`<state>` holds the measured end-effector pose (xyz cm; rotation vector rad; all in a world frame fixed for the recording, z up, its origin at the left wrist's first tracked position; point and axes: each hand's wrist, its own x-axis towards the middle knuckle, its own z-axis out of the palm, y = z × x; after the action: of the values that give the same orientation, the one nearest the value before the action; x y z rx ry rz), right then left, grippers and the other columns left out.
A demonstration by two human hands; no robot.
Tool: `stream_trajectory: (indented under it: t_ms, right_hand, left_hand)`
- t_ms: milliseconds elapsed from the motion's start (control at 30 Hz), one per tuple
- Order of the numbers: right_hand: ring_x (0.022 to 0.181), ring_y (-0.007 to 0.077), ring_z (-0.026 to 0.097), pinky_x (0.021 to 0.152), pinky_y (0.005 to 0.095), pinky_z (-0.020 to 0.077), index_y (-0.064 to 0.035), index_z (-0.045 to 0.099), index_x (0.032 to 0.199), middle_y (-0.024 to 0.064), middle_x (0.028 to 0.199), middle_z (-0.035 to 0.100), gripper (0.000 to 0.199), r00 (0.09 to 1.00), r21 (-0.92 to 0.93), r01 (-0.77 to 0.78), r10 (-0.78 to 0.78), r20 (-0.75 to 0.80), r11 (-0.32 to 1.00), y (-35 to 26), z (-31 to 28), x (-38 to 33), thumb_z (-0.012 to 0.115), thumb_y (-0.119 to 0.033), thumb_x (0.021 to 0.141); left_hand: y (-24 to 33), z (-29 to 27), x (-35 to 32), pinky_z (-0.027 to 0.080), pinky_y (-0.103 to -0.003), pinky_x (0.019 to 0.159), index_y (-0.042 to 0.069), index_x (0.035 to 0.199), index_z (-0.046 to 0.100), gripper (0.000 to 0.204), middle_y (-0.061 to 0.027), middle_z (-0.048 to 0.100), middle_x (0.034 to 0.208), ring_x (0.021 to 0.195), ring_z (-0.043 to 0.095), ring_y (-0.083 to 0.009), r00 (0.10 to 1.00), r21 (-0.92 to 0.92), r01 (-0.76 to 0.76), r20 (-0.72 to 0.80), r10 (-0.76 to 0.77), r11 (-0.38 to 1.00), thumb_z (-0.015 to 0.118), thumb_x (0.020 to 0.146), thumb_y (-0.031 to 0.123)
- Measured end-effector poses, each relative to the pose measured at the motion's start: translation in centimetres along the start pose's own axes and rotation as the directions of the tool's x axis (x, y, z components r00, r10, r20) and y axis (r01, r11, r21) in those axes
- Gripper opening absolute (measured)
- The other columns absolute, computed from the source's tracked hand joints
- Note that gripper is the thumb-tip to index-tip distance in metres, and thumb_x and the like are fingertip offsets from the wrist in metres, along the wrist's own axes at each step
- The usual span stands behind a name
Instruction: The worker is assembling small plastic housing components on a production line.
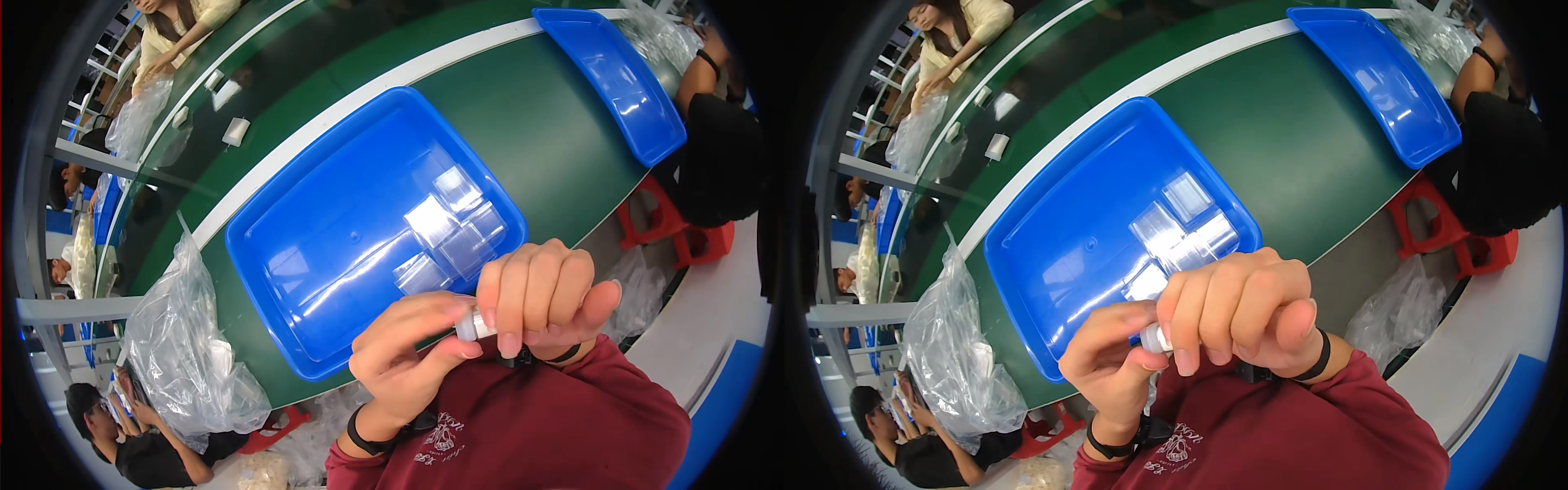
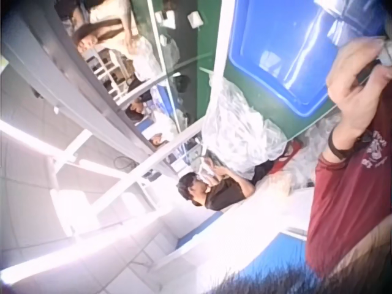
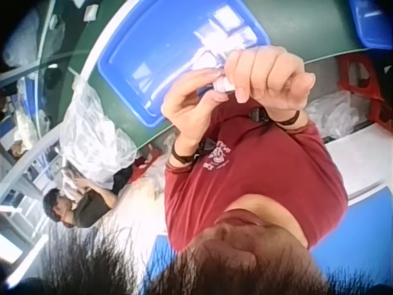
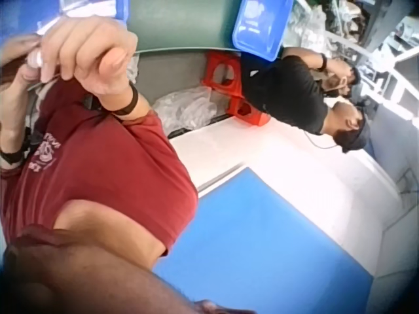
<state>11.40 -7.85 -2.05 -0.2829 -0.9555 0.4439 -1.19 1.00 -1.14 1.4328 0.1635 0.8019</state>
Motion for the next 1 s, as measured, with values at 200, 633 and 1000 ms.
stream_trajectory:
  t_ms: [200, 633, 1000]
  right_hand:
    - [0.059, 0.0176, 0.06, 0.06, 0.0334, 0.0484, -0.0107, 0.042, 0.063, 0.0049, 0.063, 0.052, 0.047, 1.0, 0.133, 0.021, -0.019, -0.018, 0.991, -1.2, 1.0, 0.3, 0.034, -0.037, 0.101]
    - [0.046, 0.0152, 0.046, 0.048, 0.0321, 0.0424, -0.0111, 0.033, 0.064, 0.0029, 0.06, 0.045, 0.044, 0.997, 0.26, -0.004, 0.024, -0.073, 0.966, -1.3, -0.1, 0.7, 0.028, -0.032, 0.103]
    - [0.049, 0.0149, 0.04, 0.058, 0.0337, 0.0414, -0.0146, 0.03, 0.061, 0.0004, 0.055, 0.037, 0.045, 0.572, 0.463, -0.318, 0.557, -0.602, 0.827, -1.6, 1.5, 3.0, 0.025, -0.033, 0.102]
  left_hand:
    - [0.3, -0.4, 0.4, 0.055, -0.031, 0.073, -0.007, 0.095, 0.067, 0.03, -0.0225, 0.067, 0.095, 0.085, 0.068, -0.0282, 0.991, 0.056, -0.03, 0.132, 0.022, 0.998, 0.078, 0.068, 0.001]
    - [2.5, 0.5, 1.6, 0.057, -0.033, 0.077, -0.011, 0.093, 0.067, 0.029, -0.0229, 0.068, 0.089, 0.084, 0.069, -0.0314, 0.972, 0.252, -0.033, 0.231, -0.027, 0.967, 0.077, 0.067, -0.005]
    - [0.5, -0.4, 1.2, 0.056, -0.029, 0.076, -0.01, 0.097, 0.065, 0.028, -0.0205, 0.068, 0.093, 0.083, 0.068, -0.0219, 0.975, 0.034, 0.214, 0.046, -0.216, 0.976, 0.075, 0.071, -0.007]
